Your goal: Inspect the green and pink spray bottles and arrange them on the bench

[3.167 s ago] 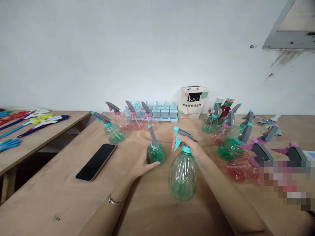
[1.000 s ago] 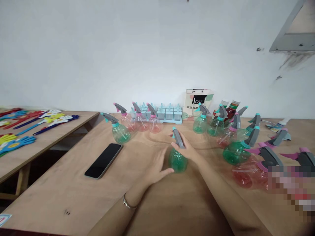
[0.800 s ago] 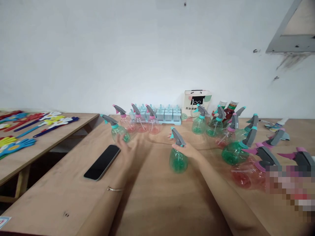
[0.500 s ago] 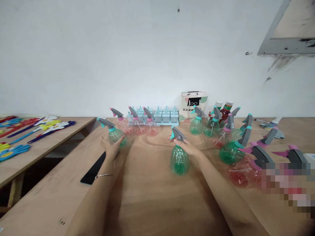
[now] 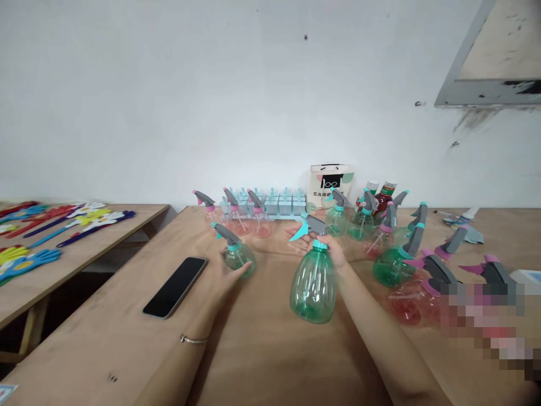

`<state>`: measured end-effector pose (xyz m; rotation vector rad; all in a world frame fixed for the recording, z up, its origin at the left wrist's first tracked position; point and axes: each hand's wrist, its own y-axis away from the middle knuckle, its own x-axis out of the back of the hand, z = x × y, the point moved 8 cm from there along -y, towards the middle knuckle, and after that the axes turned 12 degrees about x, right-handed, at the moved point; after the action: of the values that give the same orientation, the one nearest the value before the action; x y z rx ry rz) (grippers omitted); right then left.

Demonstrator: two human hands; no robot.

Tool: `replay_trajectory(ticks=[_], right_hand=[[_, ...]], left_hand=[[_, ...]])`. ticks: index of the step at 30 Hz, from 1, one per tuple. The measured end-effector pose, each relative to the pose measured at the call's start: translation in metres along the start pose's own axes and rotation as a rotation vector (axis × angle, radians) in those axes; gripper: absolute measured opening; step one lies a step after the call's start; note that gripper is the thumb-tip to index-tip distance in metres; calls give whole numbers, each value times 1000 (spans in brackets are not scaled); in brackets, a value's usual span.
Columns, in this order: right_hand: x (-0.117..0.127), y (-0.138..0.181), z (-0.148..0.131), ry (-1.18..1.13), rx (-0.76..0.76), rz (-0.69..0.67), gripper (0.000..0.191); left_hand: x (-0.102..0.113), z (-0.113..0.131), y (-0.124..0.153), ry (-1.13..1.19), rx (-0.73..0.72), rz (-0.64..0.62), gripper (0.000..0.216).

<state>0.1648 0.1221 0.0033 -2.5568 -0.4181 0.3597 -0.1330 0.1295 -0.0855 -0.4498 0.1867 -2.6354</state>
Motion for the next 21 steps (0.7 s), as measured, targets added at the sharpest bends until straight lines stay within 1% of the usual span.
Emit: replay_trajectory(ticks=[2,4,7,9,13,15,17,21], right_hand=[[-4,-1,-11,-91,-9,28,48],[-8,-2,-23,-149,-13,60,47],[-11,-3,-38,-141,-10,84,48],[-13,0,-40,-134,-42,57,48],[-21,11,-30,-177,-164,-57,46],[-25,15,-25,-209,-203,-96,45],[-27,16,-22,-225,-218,-94,44],[-28,13,-21,-214,-201,-12,38]], left_hand=[[-10,4,19,27,7,-80,69],[-20,4,33,75,48,-159,68],[-34,2,47,128,84,-285,71],[-40,1,52,154,73,-351,75],[-42,0,53,178,65,-388,80],[-41,1,53,179,55,-403,82],[-41,2,52,171,50,-410,82],[-39,0,53,155,64,-419,83]])
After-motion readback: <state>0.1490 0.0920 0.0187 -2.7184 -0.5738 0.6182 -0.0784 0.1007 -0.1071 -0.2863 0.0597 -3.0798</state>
